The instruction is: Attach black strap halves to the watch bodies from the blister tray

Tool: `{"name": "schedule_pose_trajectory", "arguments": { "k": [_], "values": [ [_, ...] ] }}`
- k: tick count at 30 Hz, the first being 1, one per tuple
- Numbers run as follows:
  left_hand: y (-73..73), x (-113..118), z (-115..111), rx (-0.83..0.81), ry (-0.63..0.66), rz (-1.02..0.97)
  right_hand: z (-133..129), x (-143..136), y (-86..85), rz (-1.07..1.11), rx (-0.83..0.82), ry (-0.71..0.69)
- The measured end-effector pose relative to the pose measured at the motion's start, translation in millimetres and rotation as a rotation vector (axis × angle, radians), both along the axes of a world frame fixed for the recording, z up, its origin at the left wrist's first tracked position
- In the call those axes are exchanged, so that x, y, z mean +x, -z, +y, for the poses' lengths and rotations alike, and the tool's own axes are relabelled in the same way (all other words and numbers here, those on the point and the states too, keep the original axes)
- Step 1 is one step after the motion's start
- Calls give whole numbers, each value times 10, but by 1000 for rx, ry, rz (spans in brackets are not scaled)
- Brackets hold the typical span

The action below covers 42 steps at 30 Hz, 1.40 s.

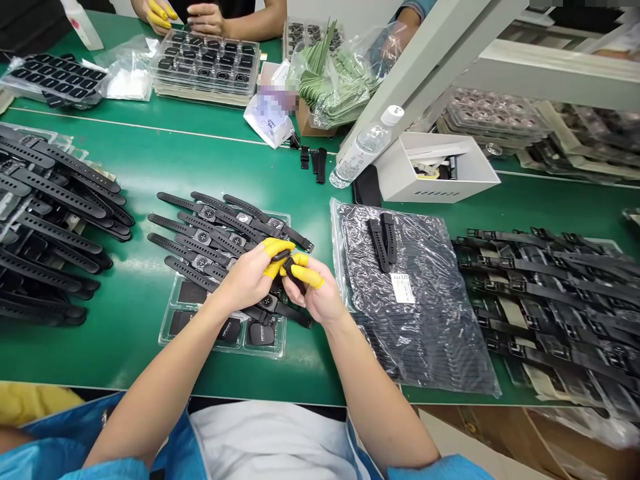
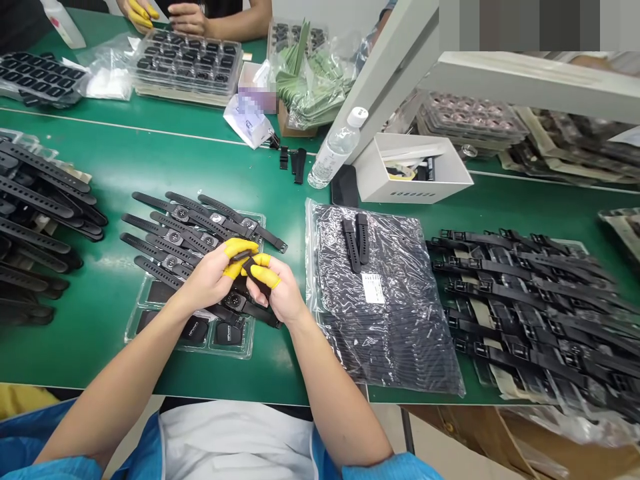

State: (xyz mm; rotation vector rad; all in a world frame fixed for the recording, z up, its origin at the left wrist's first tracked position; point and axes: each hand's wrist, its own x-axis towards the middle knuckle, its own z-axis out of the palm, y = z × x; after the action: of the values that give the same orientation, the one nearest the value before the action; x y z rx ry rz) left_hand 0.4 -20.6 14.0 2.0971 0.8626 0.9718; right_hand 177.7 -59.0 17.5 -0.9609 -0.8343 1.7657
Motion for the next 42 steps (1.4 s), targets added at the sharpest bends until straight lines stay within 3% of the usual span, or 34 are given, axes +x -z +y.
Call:
{"name": "schedule_pose_trajectory", "arguments": {
  "k": [5, 14, 21, 29, 42],
  "values": [
    [-4, -16, 9, -1, -74, -29, 59, 35, 5, 23, -19, 93],
    [13, 14, -18, 101, 54, 35, -10, 78, 42, 8, 77, -91],
    [9, 20, -12, 86, 35, 0, 0, 66, 33, 40, 30, -39],
    [60, 21, -29, 132, 7, 90, 3, 63, 26, 37, 7, -15],
    [79, 35, -48, 180, -38, 129, 20, 47, -32, 84, -31, -32]
  ]
}}
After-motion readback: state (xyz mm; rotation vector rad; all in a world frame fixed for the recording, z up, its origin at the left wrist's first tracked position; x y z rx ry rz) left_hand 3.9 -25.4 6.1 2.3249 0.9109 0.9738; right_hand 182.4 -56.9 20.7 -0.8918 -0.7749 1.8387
